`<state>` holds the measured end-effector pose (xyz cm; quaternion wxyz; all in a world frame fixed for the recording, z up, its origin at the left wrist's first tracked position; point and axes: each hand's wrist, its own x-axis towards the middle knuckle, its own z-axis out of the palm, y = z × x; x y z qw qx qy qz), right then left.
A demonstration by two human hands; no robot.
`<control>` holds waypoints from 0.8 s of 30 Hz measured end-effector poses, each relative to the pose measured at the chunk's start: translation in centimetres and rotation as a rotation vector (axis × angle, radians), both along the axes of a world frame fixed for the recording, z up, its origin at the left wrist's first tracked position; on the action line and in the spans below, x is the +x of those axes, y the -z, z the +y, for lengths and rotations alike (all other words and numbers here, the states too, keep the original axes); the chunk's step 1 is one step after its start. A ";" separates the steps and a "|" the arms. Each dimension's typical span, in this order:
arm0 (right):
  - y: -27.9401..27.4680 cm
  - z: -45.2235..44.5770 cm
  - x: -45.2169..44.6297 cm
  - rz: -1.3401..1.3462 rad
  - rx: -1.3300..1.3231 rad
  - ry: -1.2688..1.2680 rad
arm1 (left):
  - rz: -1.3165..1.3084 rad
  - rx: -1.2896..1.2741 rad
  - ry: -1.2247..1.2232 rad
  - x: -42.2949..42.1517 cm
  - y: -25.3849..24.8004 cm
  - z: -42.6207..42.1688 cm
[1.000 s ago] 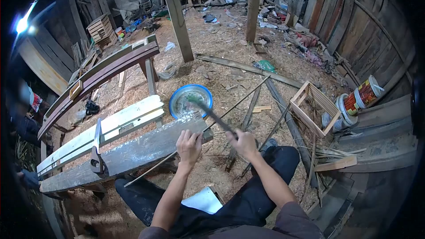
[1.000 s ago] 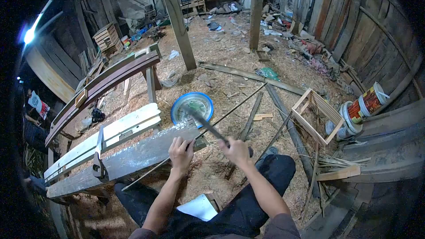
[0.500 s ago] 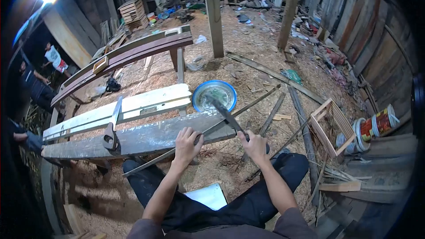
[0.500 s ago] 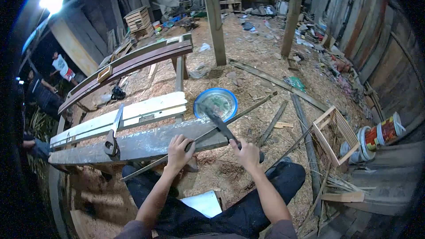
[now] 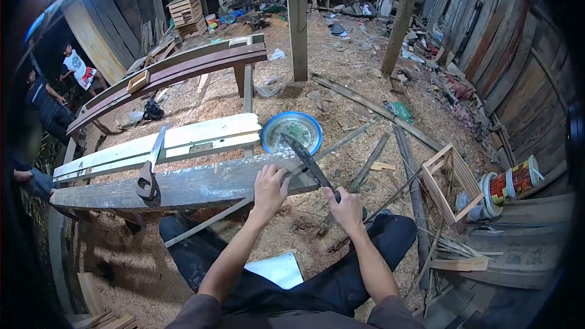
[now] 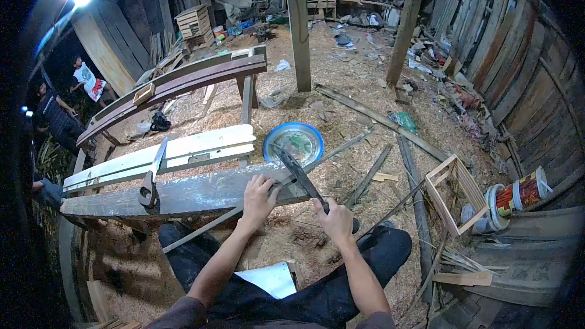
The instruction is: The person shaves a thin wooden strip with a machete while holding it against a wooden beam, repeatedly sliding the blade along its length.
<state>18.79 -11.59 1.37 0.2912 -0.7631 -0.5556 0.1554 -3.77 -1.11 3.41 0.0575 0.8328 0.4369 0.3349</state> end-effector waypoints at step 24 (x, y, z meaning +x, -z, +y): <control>-3.0 -1.9 -6.6 -0.175 -0.080 0.116 | -0.176 0.079 0.111 -2.9 1.6 -1.6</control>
